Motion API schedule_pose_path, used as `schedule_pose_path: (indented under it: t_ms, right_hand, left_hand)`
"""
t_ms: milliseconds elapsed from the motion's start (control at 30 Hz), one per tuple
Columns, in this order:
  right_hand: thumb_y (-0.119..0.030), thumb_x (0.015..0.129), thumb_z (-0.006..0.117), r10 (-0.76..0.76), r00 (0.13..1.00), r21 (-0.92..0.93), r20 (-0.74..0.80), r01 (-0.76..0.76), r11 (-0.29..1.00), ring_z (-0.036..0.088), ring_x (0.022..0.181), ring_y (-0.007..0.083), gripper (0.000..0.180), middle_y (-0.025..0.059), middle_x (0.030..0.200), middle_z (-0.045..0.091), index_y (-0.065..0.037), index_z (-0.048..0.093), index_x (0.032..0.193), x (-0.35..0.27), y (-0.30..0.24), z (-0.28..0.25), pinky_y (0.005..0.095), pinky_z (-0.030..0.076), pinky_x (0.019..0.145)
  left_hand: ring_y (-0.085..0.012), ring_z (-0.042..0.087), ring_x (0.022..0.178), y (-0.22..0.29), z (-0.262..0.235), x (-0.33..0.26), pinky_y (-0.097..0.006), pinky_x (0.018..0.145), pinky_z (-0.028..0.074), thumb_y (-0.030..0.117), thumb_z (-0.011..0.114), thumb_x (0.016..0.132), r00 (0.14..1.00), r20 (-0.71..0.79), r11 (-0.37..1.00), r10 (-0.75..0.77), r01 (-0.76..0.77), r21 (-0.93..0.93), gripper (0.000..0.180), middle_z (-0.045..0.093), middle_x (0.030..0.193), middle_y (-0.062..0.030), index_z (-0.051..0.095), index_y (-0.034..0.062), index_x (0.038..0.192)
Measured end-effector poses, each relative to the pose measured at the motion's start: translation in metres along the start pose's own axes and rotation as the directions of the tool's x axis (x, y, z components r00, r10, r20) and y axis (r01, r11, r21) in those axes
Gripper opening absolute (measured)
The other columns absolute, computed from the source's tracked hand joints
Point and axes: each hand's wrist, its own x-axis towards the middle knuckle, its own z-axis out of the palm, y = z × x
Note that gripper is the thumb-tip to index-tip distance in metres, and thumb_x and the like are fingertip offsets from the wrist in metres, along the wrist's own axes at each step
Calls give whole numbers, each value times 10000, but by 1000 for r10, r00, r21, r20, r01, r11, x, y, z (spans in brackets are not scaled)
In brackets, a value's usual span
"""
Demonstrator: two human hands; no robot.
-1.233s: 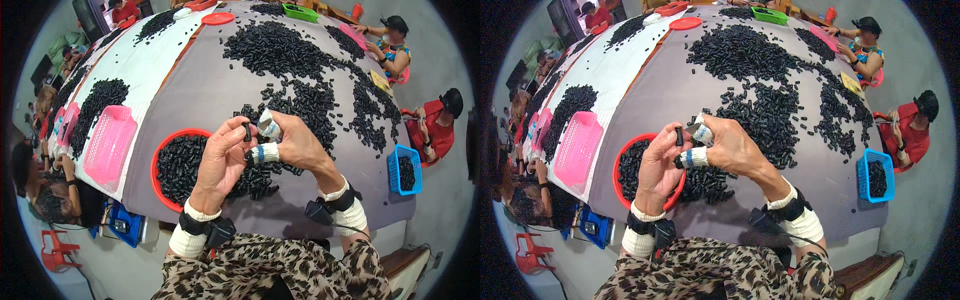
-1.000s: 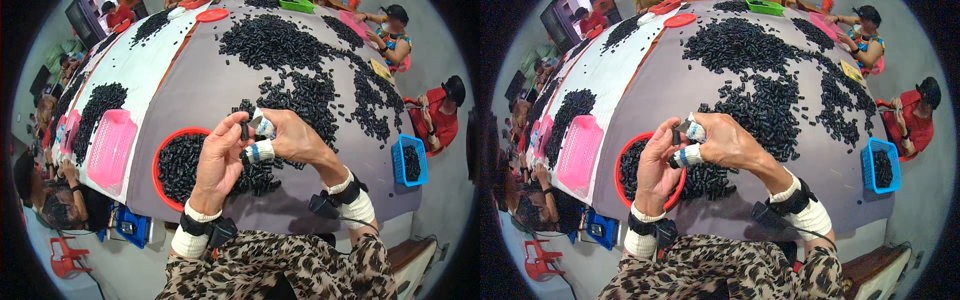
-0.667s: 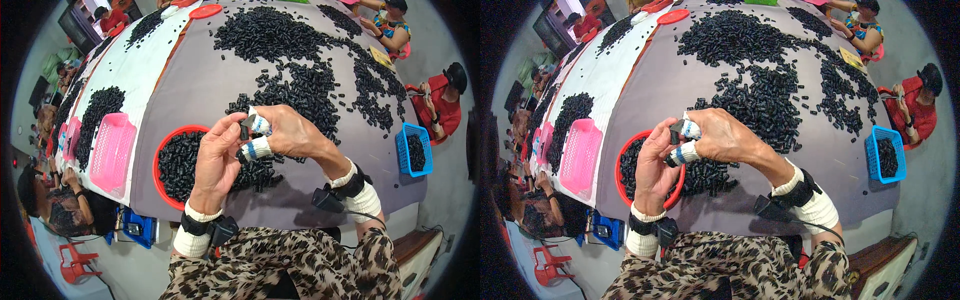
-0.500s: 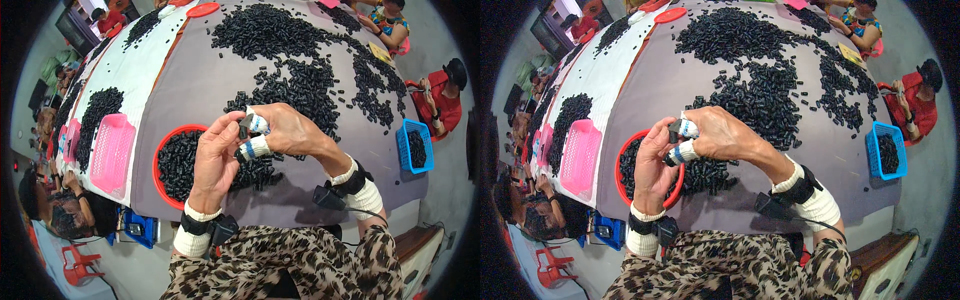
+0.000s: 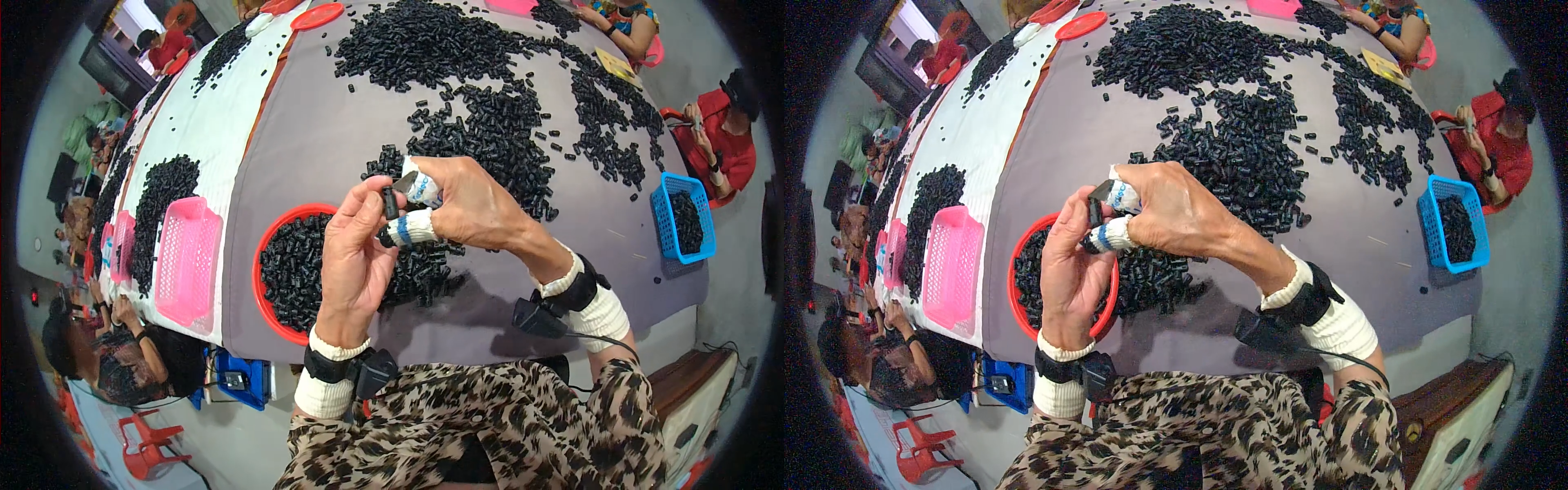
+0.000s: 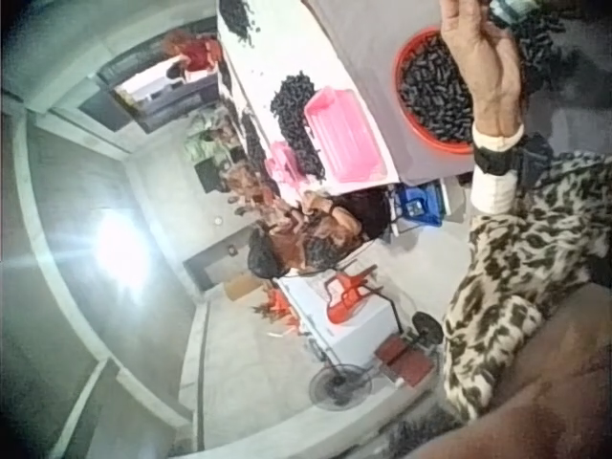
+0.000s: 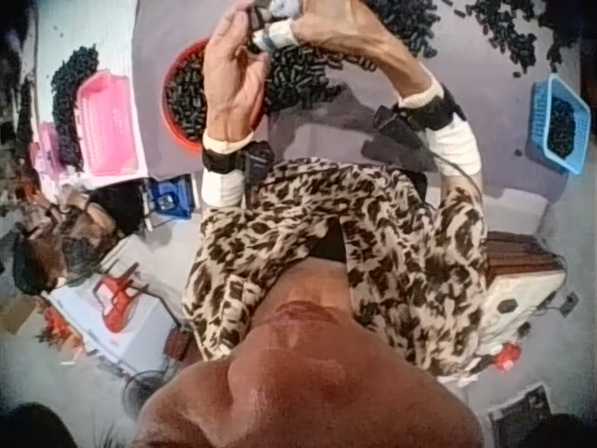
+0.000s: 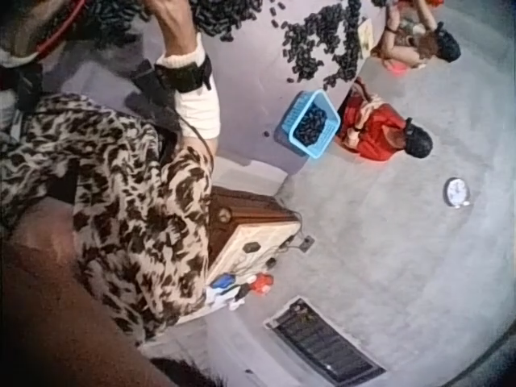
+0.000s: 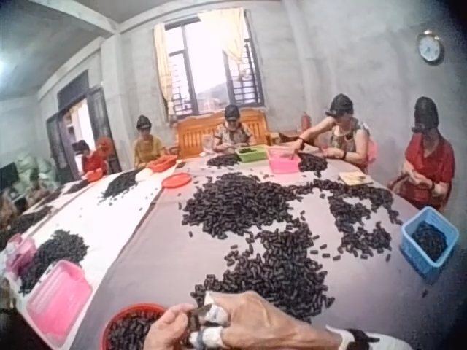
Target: Sorting and assembling small black components for shoe manufacturing at a workshop table.
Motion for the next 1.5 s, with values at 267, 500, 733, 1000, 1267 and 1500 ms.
schedule_pose_path:
  t_ms: [267,500,733,1000,1267,1500]
  right_hand:
    - [-216,667,692,-73,996,-86,-56,68,994,568,568,279,307,171,646,575,24,522,753,-3,2,-2,345,439,555]
    - [-238,672,699,-77,994,-43,-78,74,996,583,583,271,319,157,654,584,18,524,748,-5,6,-4,349,443,556]
    - [-304,643,714,-11,999,-85,50,15,996,589,602,268,372,148,655,589,16,552,739,-5,6,-2,353,445,576]
    - [-313,638,698,-33,995,-123,96,45,991,572,581,279,371,156,635,579,22,556,711,-1,3,-2,365,430,564]
    - [-330,651,683,-52,989,-117,141,68,991,546,556,271,390,160,610,560,33,548,702,-1,9,-3,366,419,553]
    - [-298,665,669,-20,986,-79,164,33,996,529,545,261,352,156,611,565,32,556,717,-2,12,-5,361,419,553]
  left_hand:
    - [-140,590,856,3,-7,4,-270,788,488,32,558,844,998,14,996,-67,66,55,266,605,917,-104,516,-41,1097]
    - [-159,584,888,-2,3,-2,-305,851,464,35,542,856,999,-37,1000,-28,28,8,297,606,935,-115,497,-48,1138]
    - [-165,605,857,-1,-7,-3,-288,796,499,48,555,852,998,48,999,-36,35,25,292,610,978,-109,510,-28,1131]
    - [-172,607,882,1,-8,-5,-295,793,500,42,563,842,996,79,998,-30,26,51,270,614,976,-111,531,-26,1101]
    - [-215,607,888,-2,-8,-5,-334,806,509,41,509,868,998,51,999,-35,34,29,282,596,990,-152,485,-41,1138]
    - [-160,606,875,-5,-10,-2,-306,789,502,57,573,840,998,46,996,-47,44,76,251,617,970,-101,552,-26,1076]
